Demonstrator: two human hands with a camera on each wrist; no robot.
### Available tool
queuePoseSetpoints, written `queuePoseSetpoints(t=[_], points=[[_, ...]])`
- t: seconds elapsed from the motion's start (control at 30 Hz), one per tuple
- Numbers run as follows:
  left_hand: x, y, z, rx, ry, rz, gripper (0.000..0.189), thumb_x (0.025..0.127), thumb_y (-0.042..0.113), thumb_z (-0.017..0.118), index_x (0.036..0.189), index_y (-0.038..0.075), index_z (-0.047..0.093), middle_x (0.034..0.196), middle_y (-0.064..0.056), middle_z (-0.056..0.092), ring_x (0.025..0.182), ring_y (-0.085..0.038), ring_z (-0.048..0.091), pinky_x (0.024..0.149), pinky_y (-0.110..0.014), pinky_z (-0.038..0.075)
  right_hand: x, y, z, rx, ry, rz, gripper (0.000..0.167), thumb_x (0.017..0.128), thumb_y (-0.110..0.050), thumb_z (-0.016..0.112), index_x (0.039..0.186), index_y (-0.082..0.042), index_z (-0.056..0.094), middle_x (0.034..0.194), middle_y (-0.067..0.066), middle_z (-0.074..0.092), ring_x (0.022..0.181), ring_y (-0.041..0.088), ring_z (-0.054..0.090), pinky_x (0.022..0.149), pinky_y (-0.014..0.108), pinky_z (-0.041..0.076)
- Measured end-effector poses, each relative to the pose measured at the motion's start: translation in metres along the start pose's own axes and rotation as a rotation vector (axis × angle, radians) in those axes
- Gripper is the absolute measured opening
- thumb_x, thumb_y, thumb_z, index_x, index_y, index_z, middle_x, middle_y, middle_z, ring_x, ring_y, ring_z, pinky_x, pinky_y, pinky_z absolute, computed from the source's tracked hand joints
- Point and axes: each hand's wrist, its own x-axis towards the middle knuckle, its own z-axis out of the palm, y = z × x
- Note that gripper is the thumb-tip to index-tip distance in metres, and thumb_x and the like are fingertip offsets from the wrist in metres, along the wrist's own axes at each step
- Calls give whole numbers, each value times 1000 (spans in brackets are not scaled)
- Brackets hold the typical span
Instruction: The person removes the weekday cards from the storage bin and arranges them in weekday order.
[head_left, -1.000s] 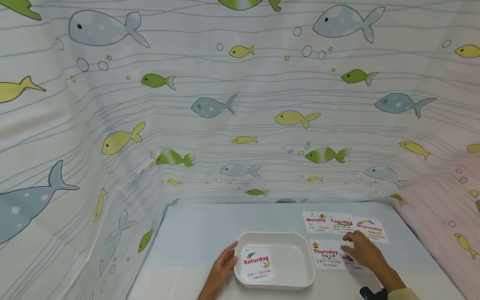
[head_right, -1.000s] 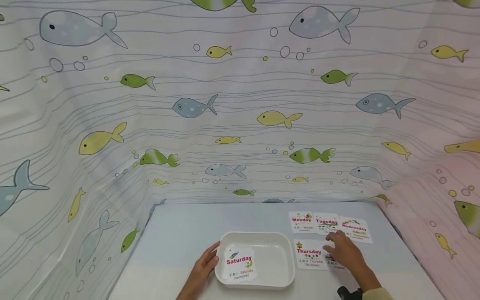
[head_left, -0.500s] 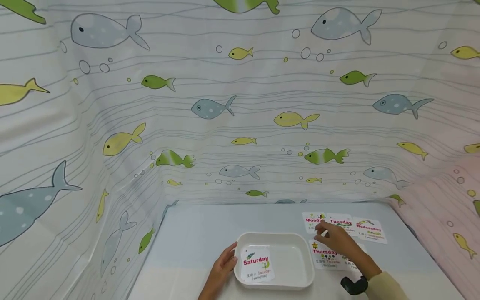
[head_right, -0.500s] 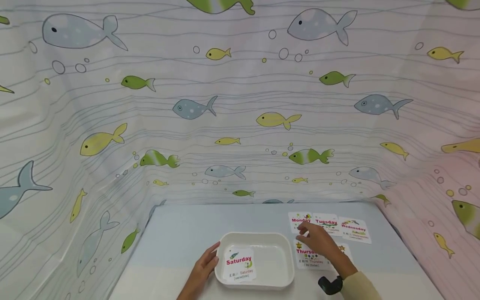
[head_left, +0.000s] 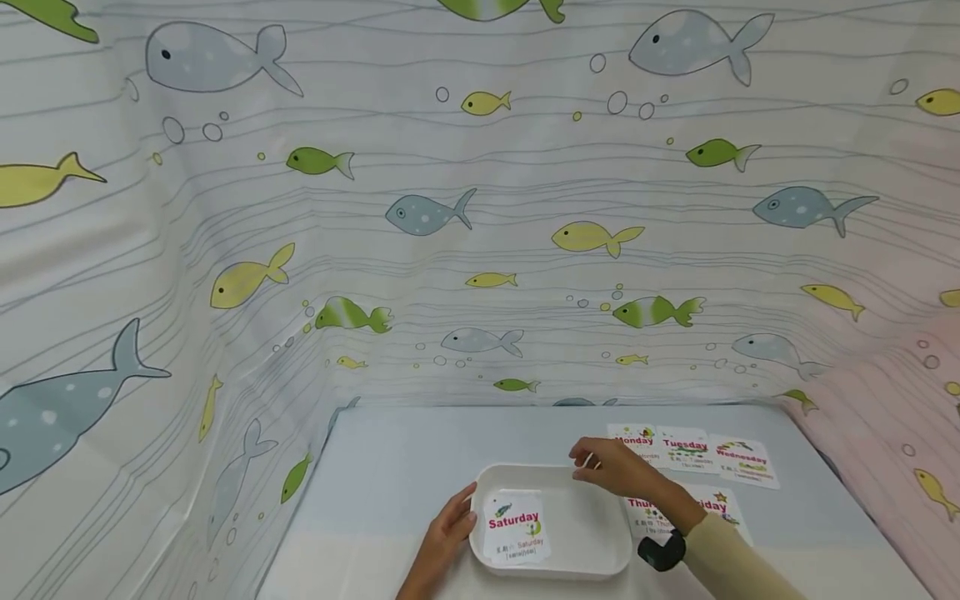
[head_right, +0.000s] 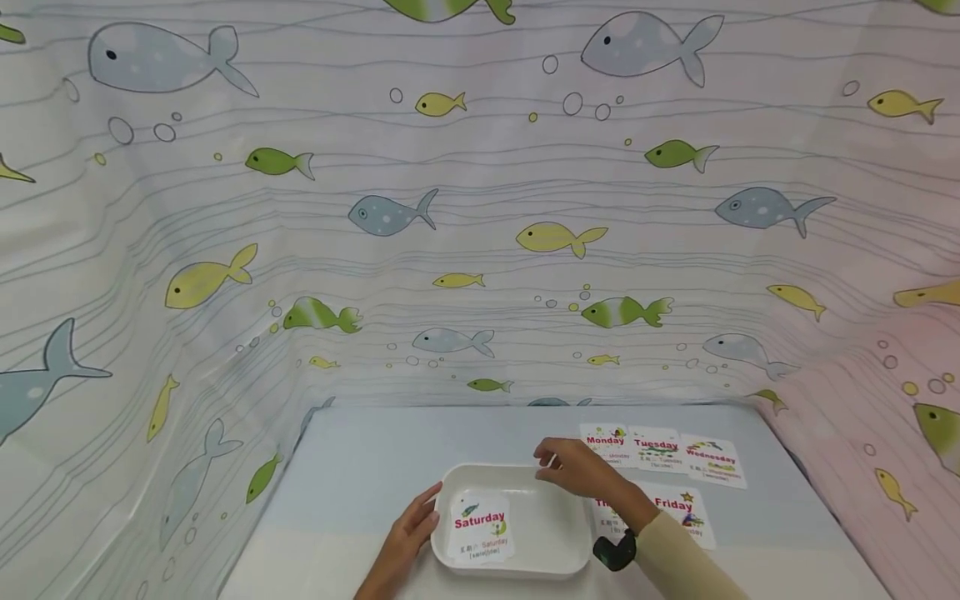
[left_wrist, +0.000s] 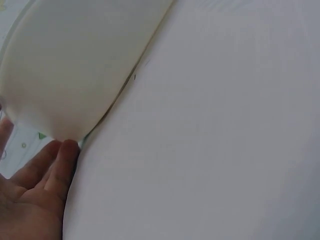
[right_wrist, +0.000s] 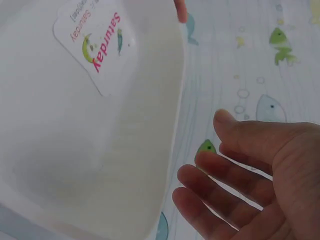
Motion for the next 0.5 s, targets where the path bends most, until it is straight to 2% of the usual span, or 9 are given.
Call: queuePoseSetpoints(t=[0.2, 0.5], points=[[0, 0, -1, -8, -6, 22, 51, 105, 29, 51, 154, 19, 39, 150, -25, 46, 133, -38, 53, 94, -21, 54, 22, -9, 15, 3, -105, -70, 27, 91, -18, 74, 114, -6, 68, 107, 10, 72, 94, 17, 68, 79, 26, 60], [1, -1, -2, -20, -20, 30, 50, 105, 27, 51, 154, 20, 40, 151, -24, 46, 133, -37, 53, 93, -18, 53, 44, -21, 35, -46, -221, -101, 35, 88, -23, 77, 118, -8, 68, 112, 7, 71, 104, 24, 67, 91, 41, 59]])
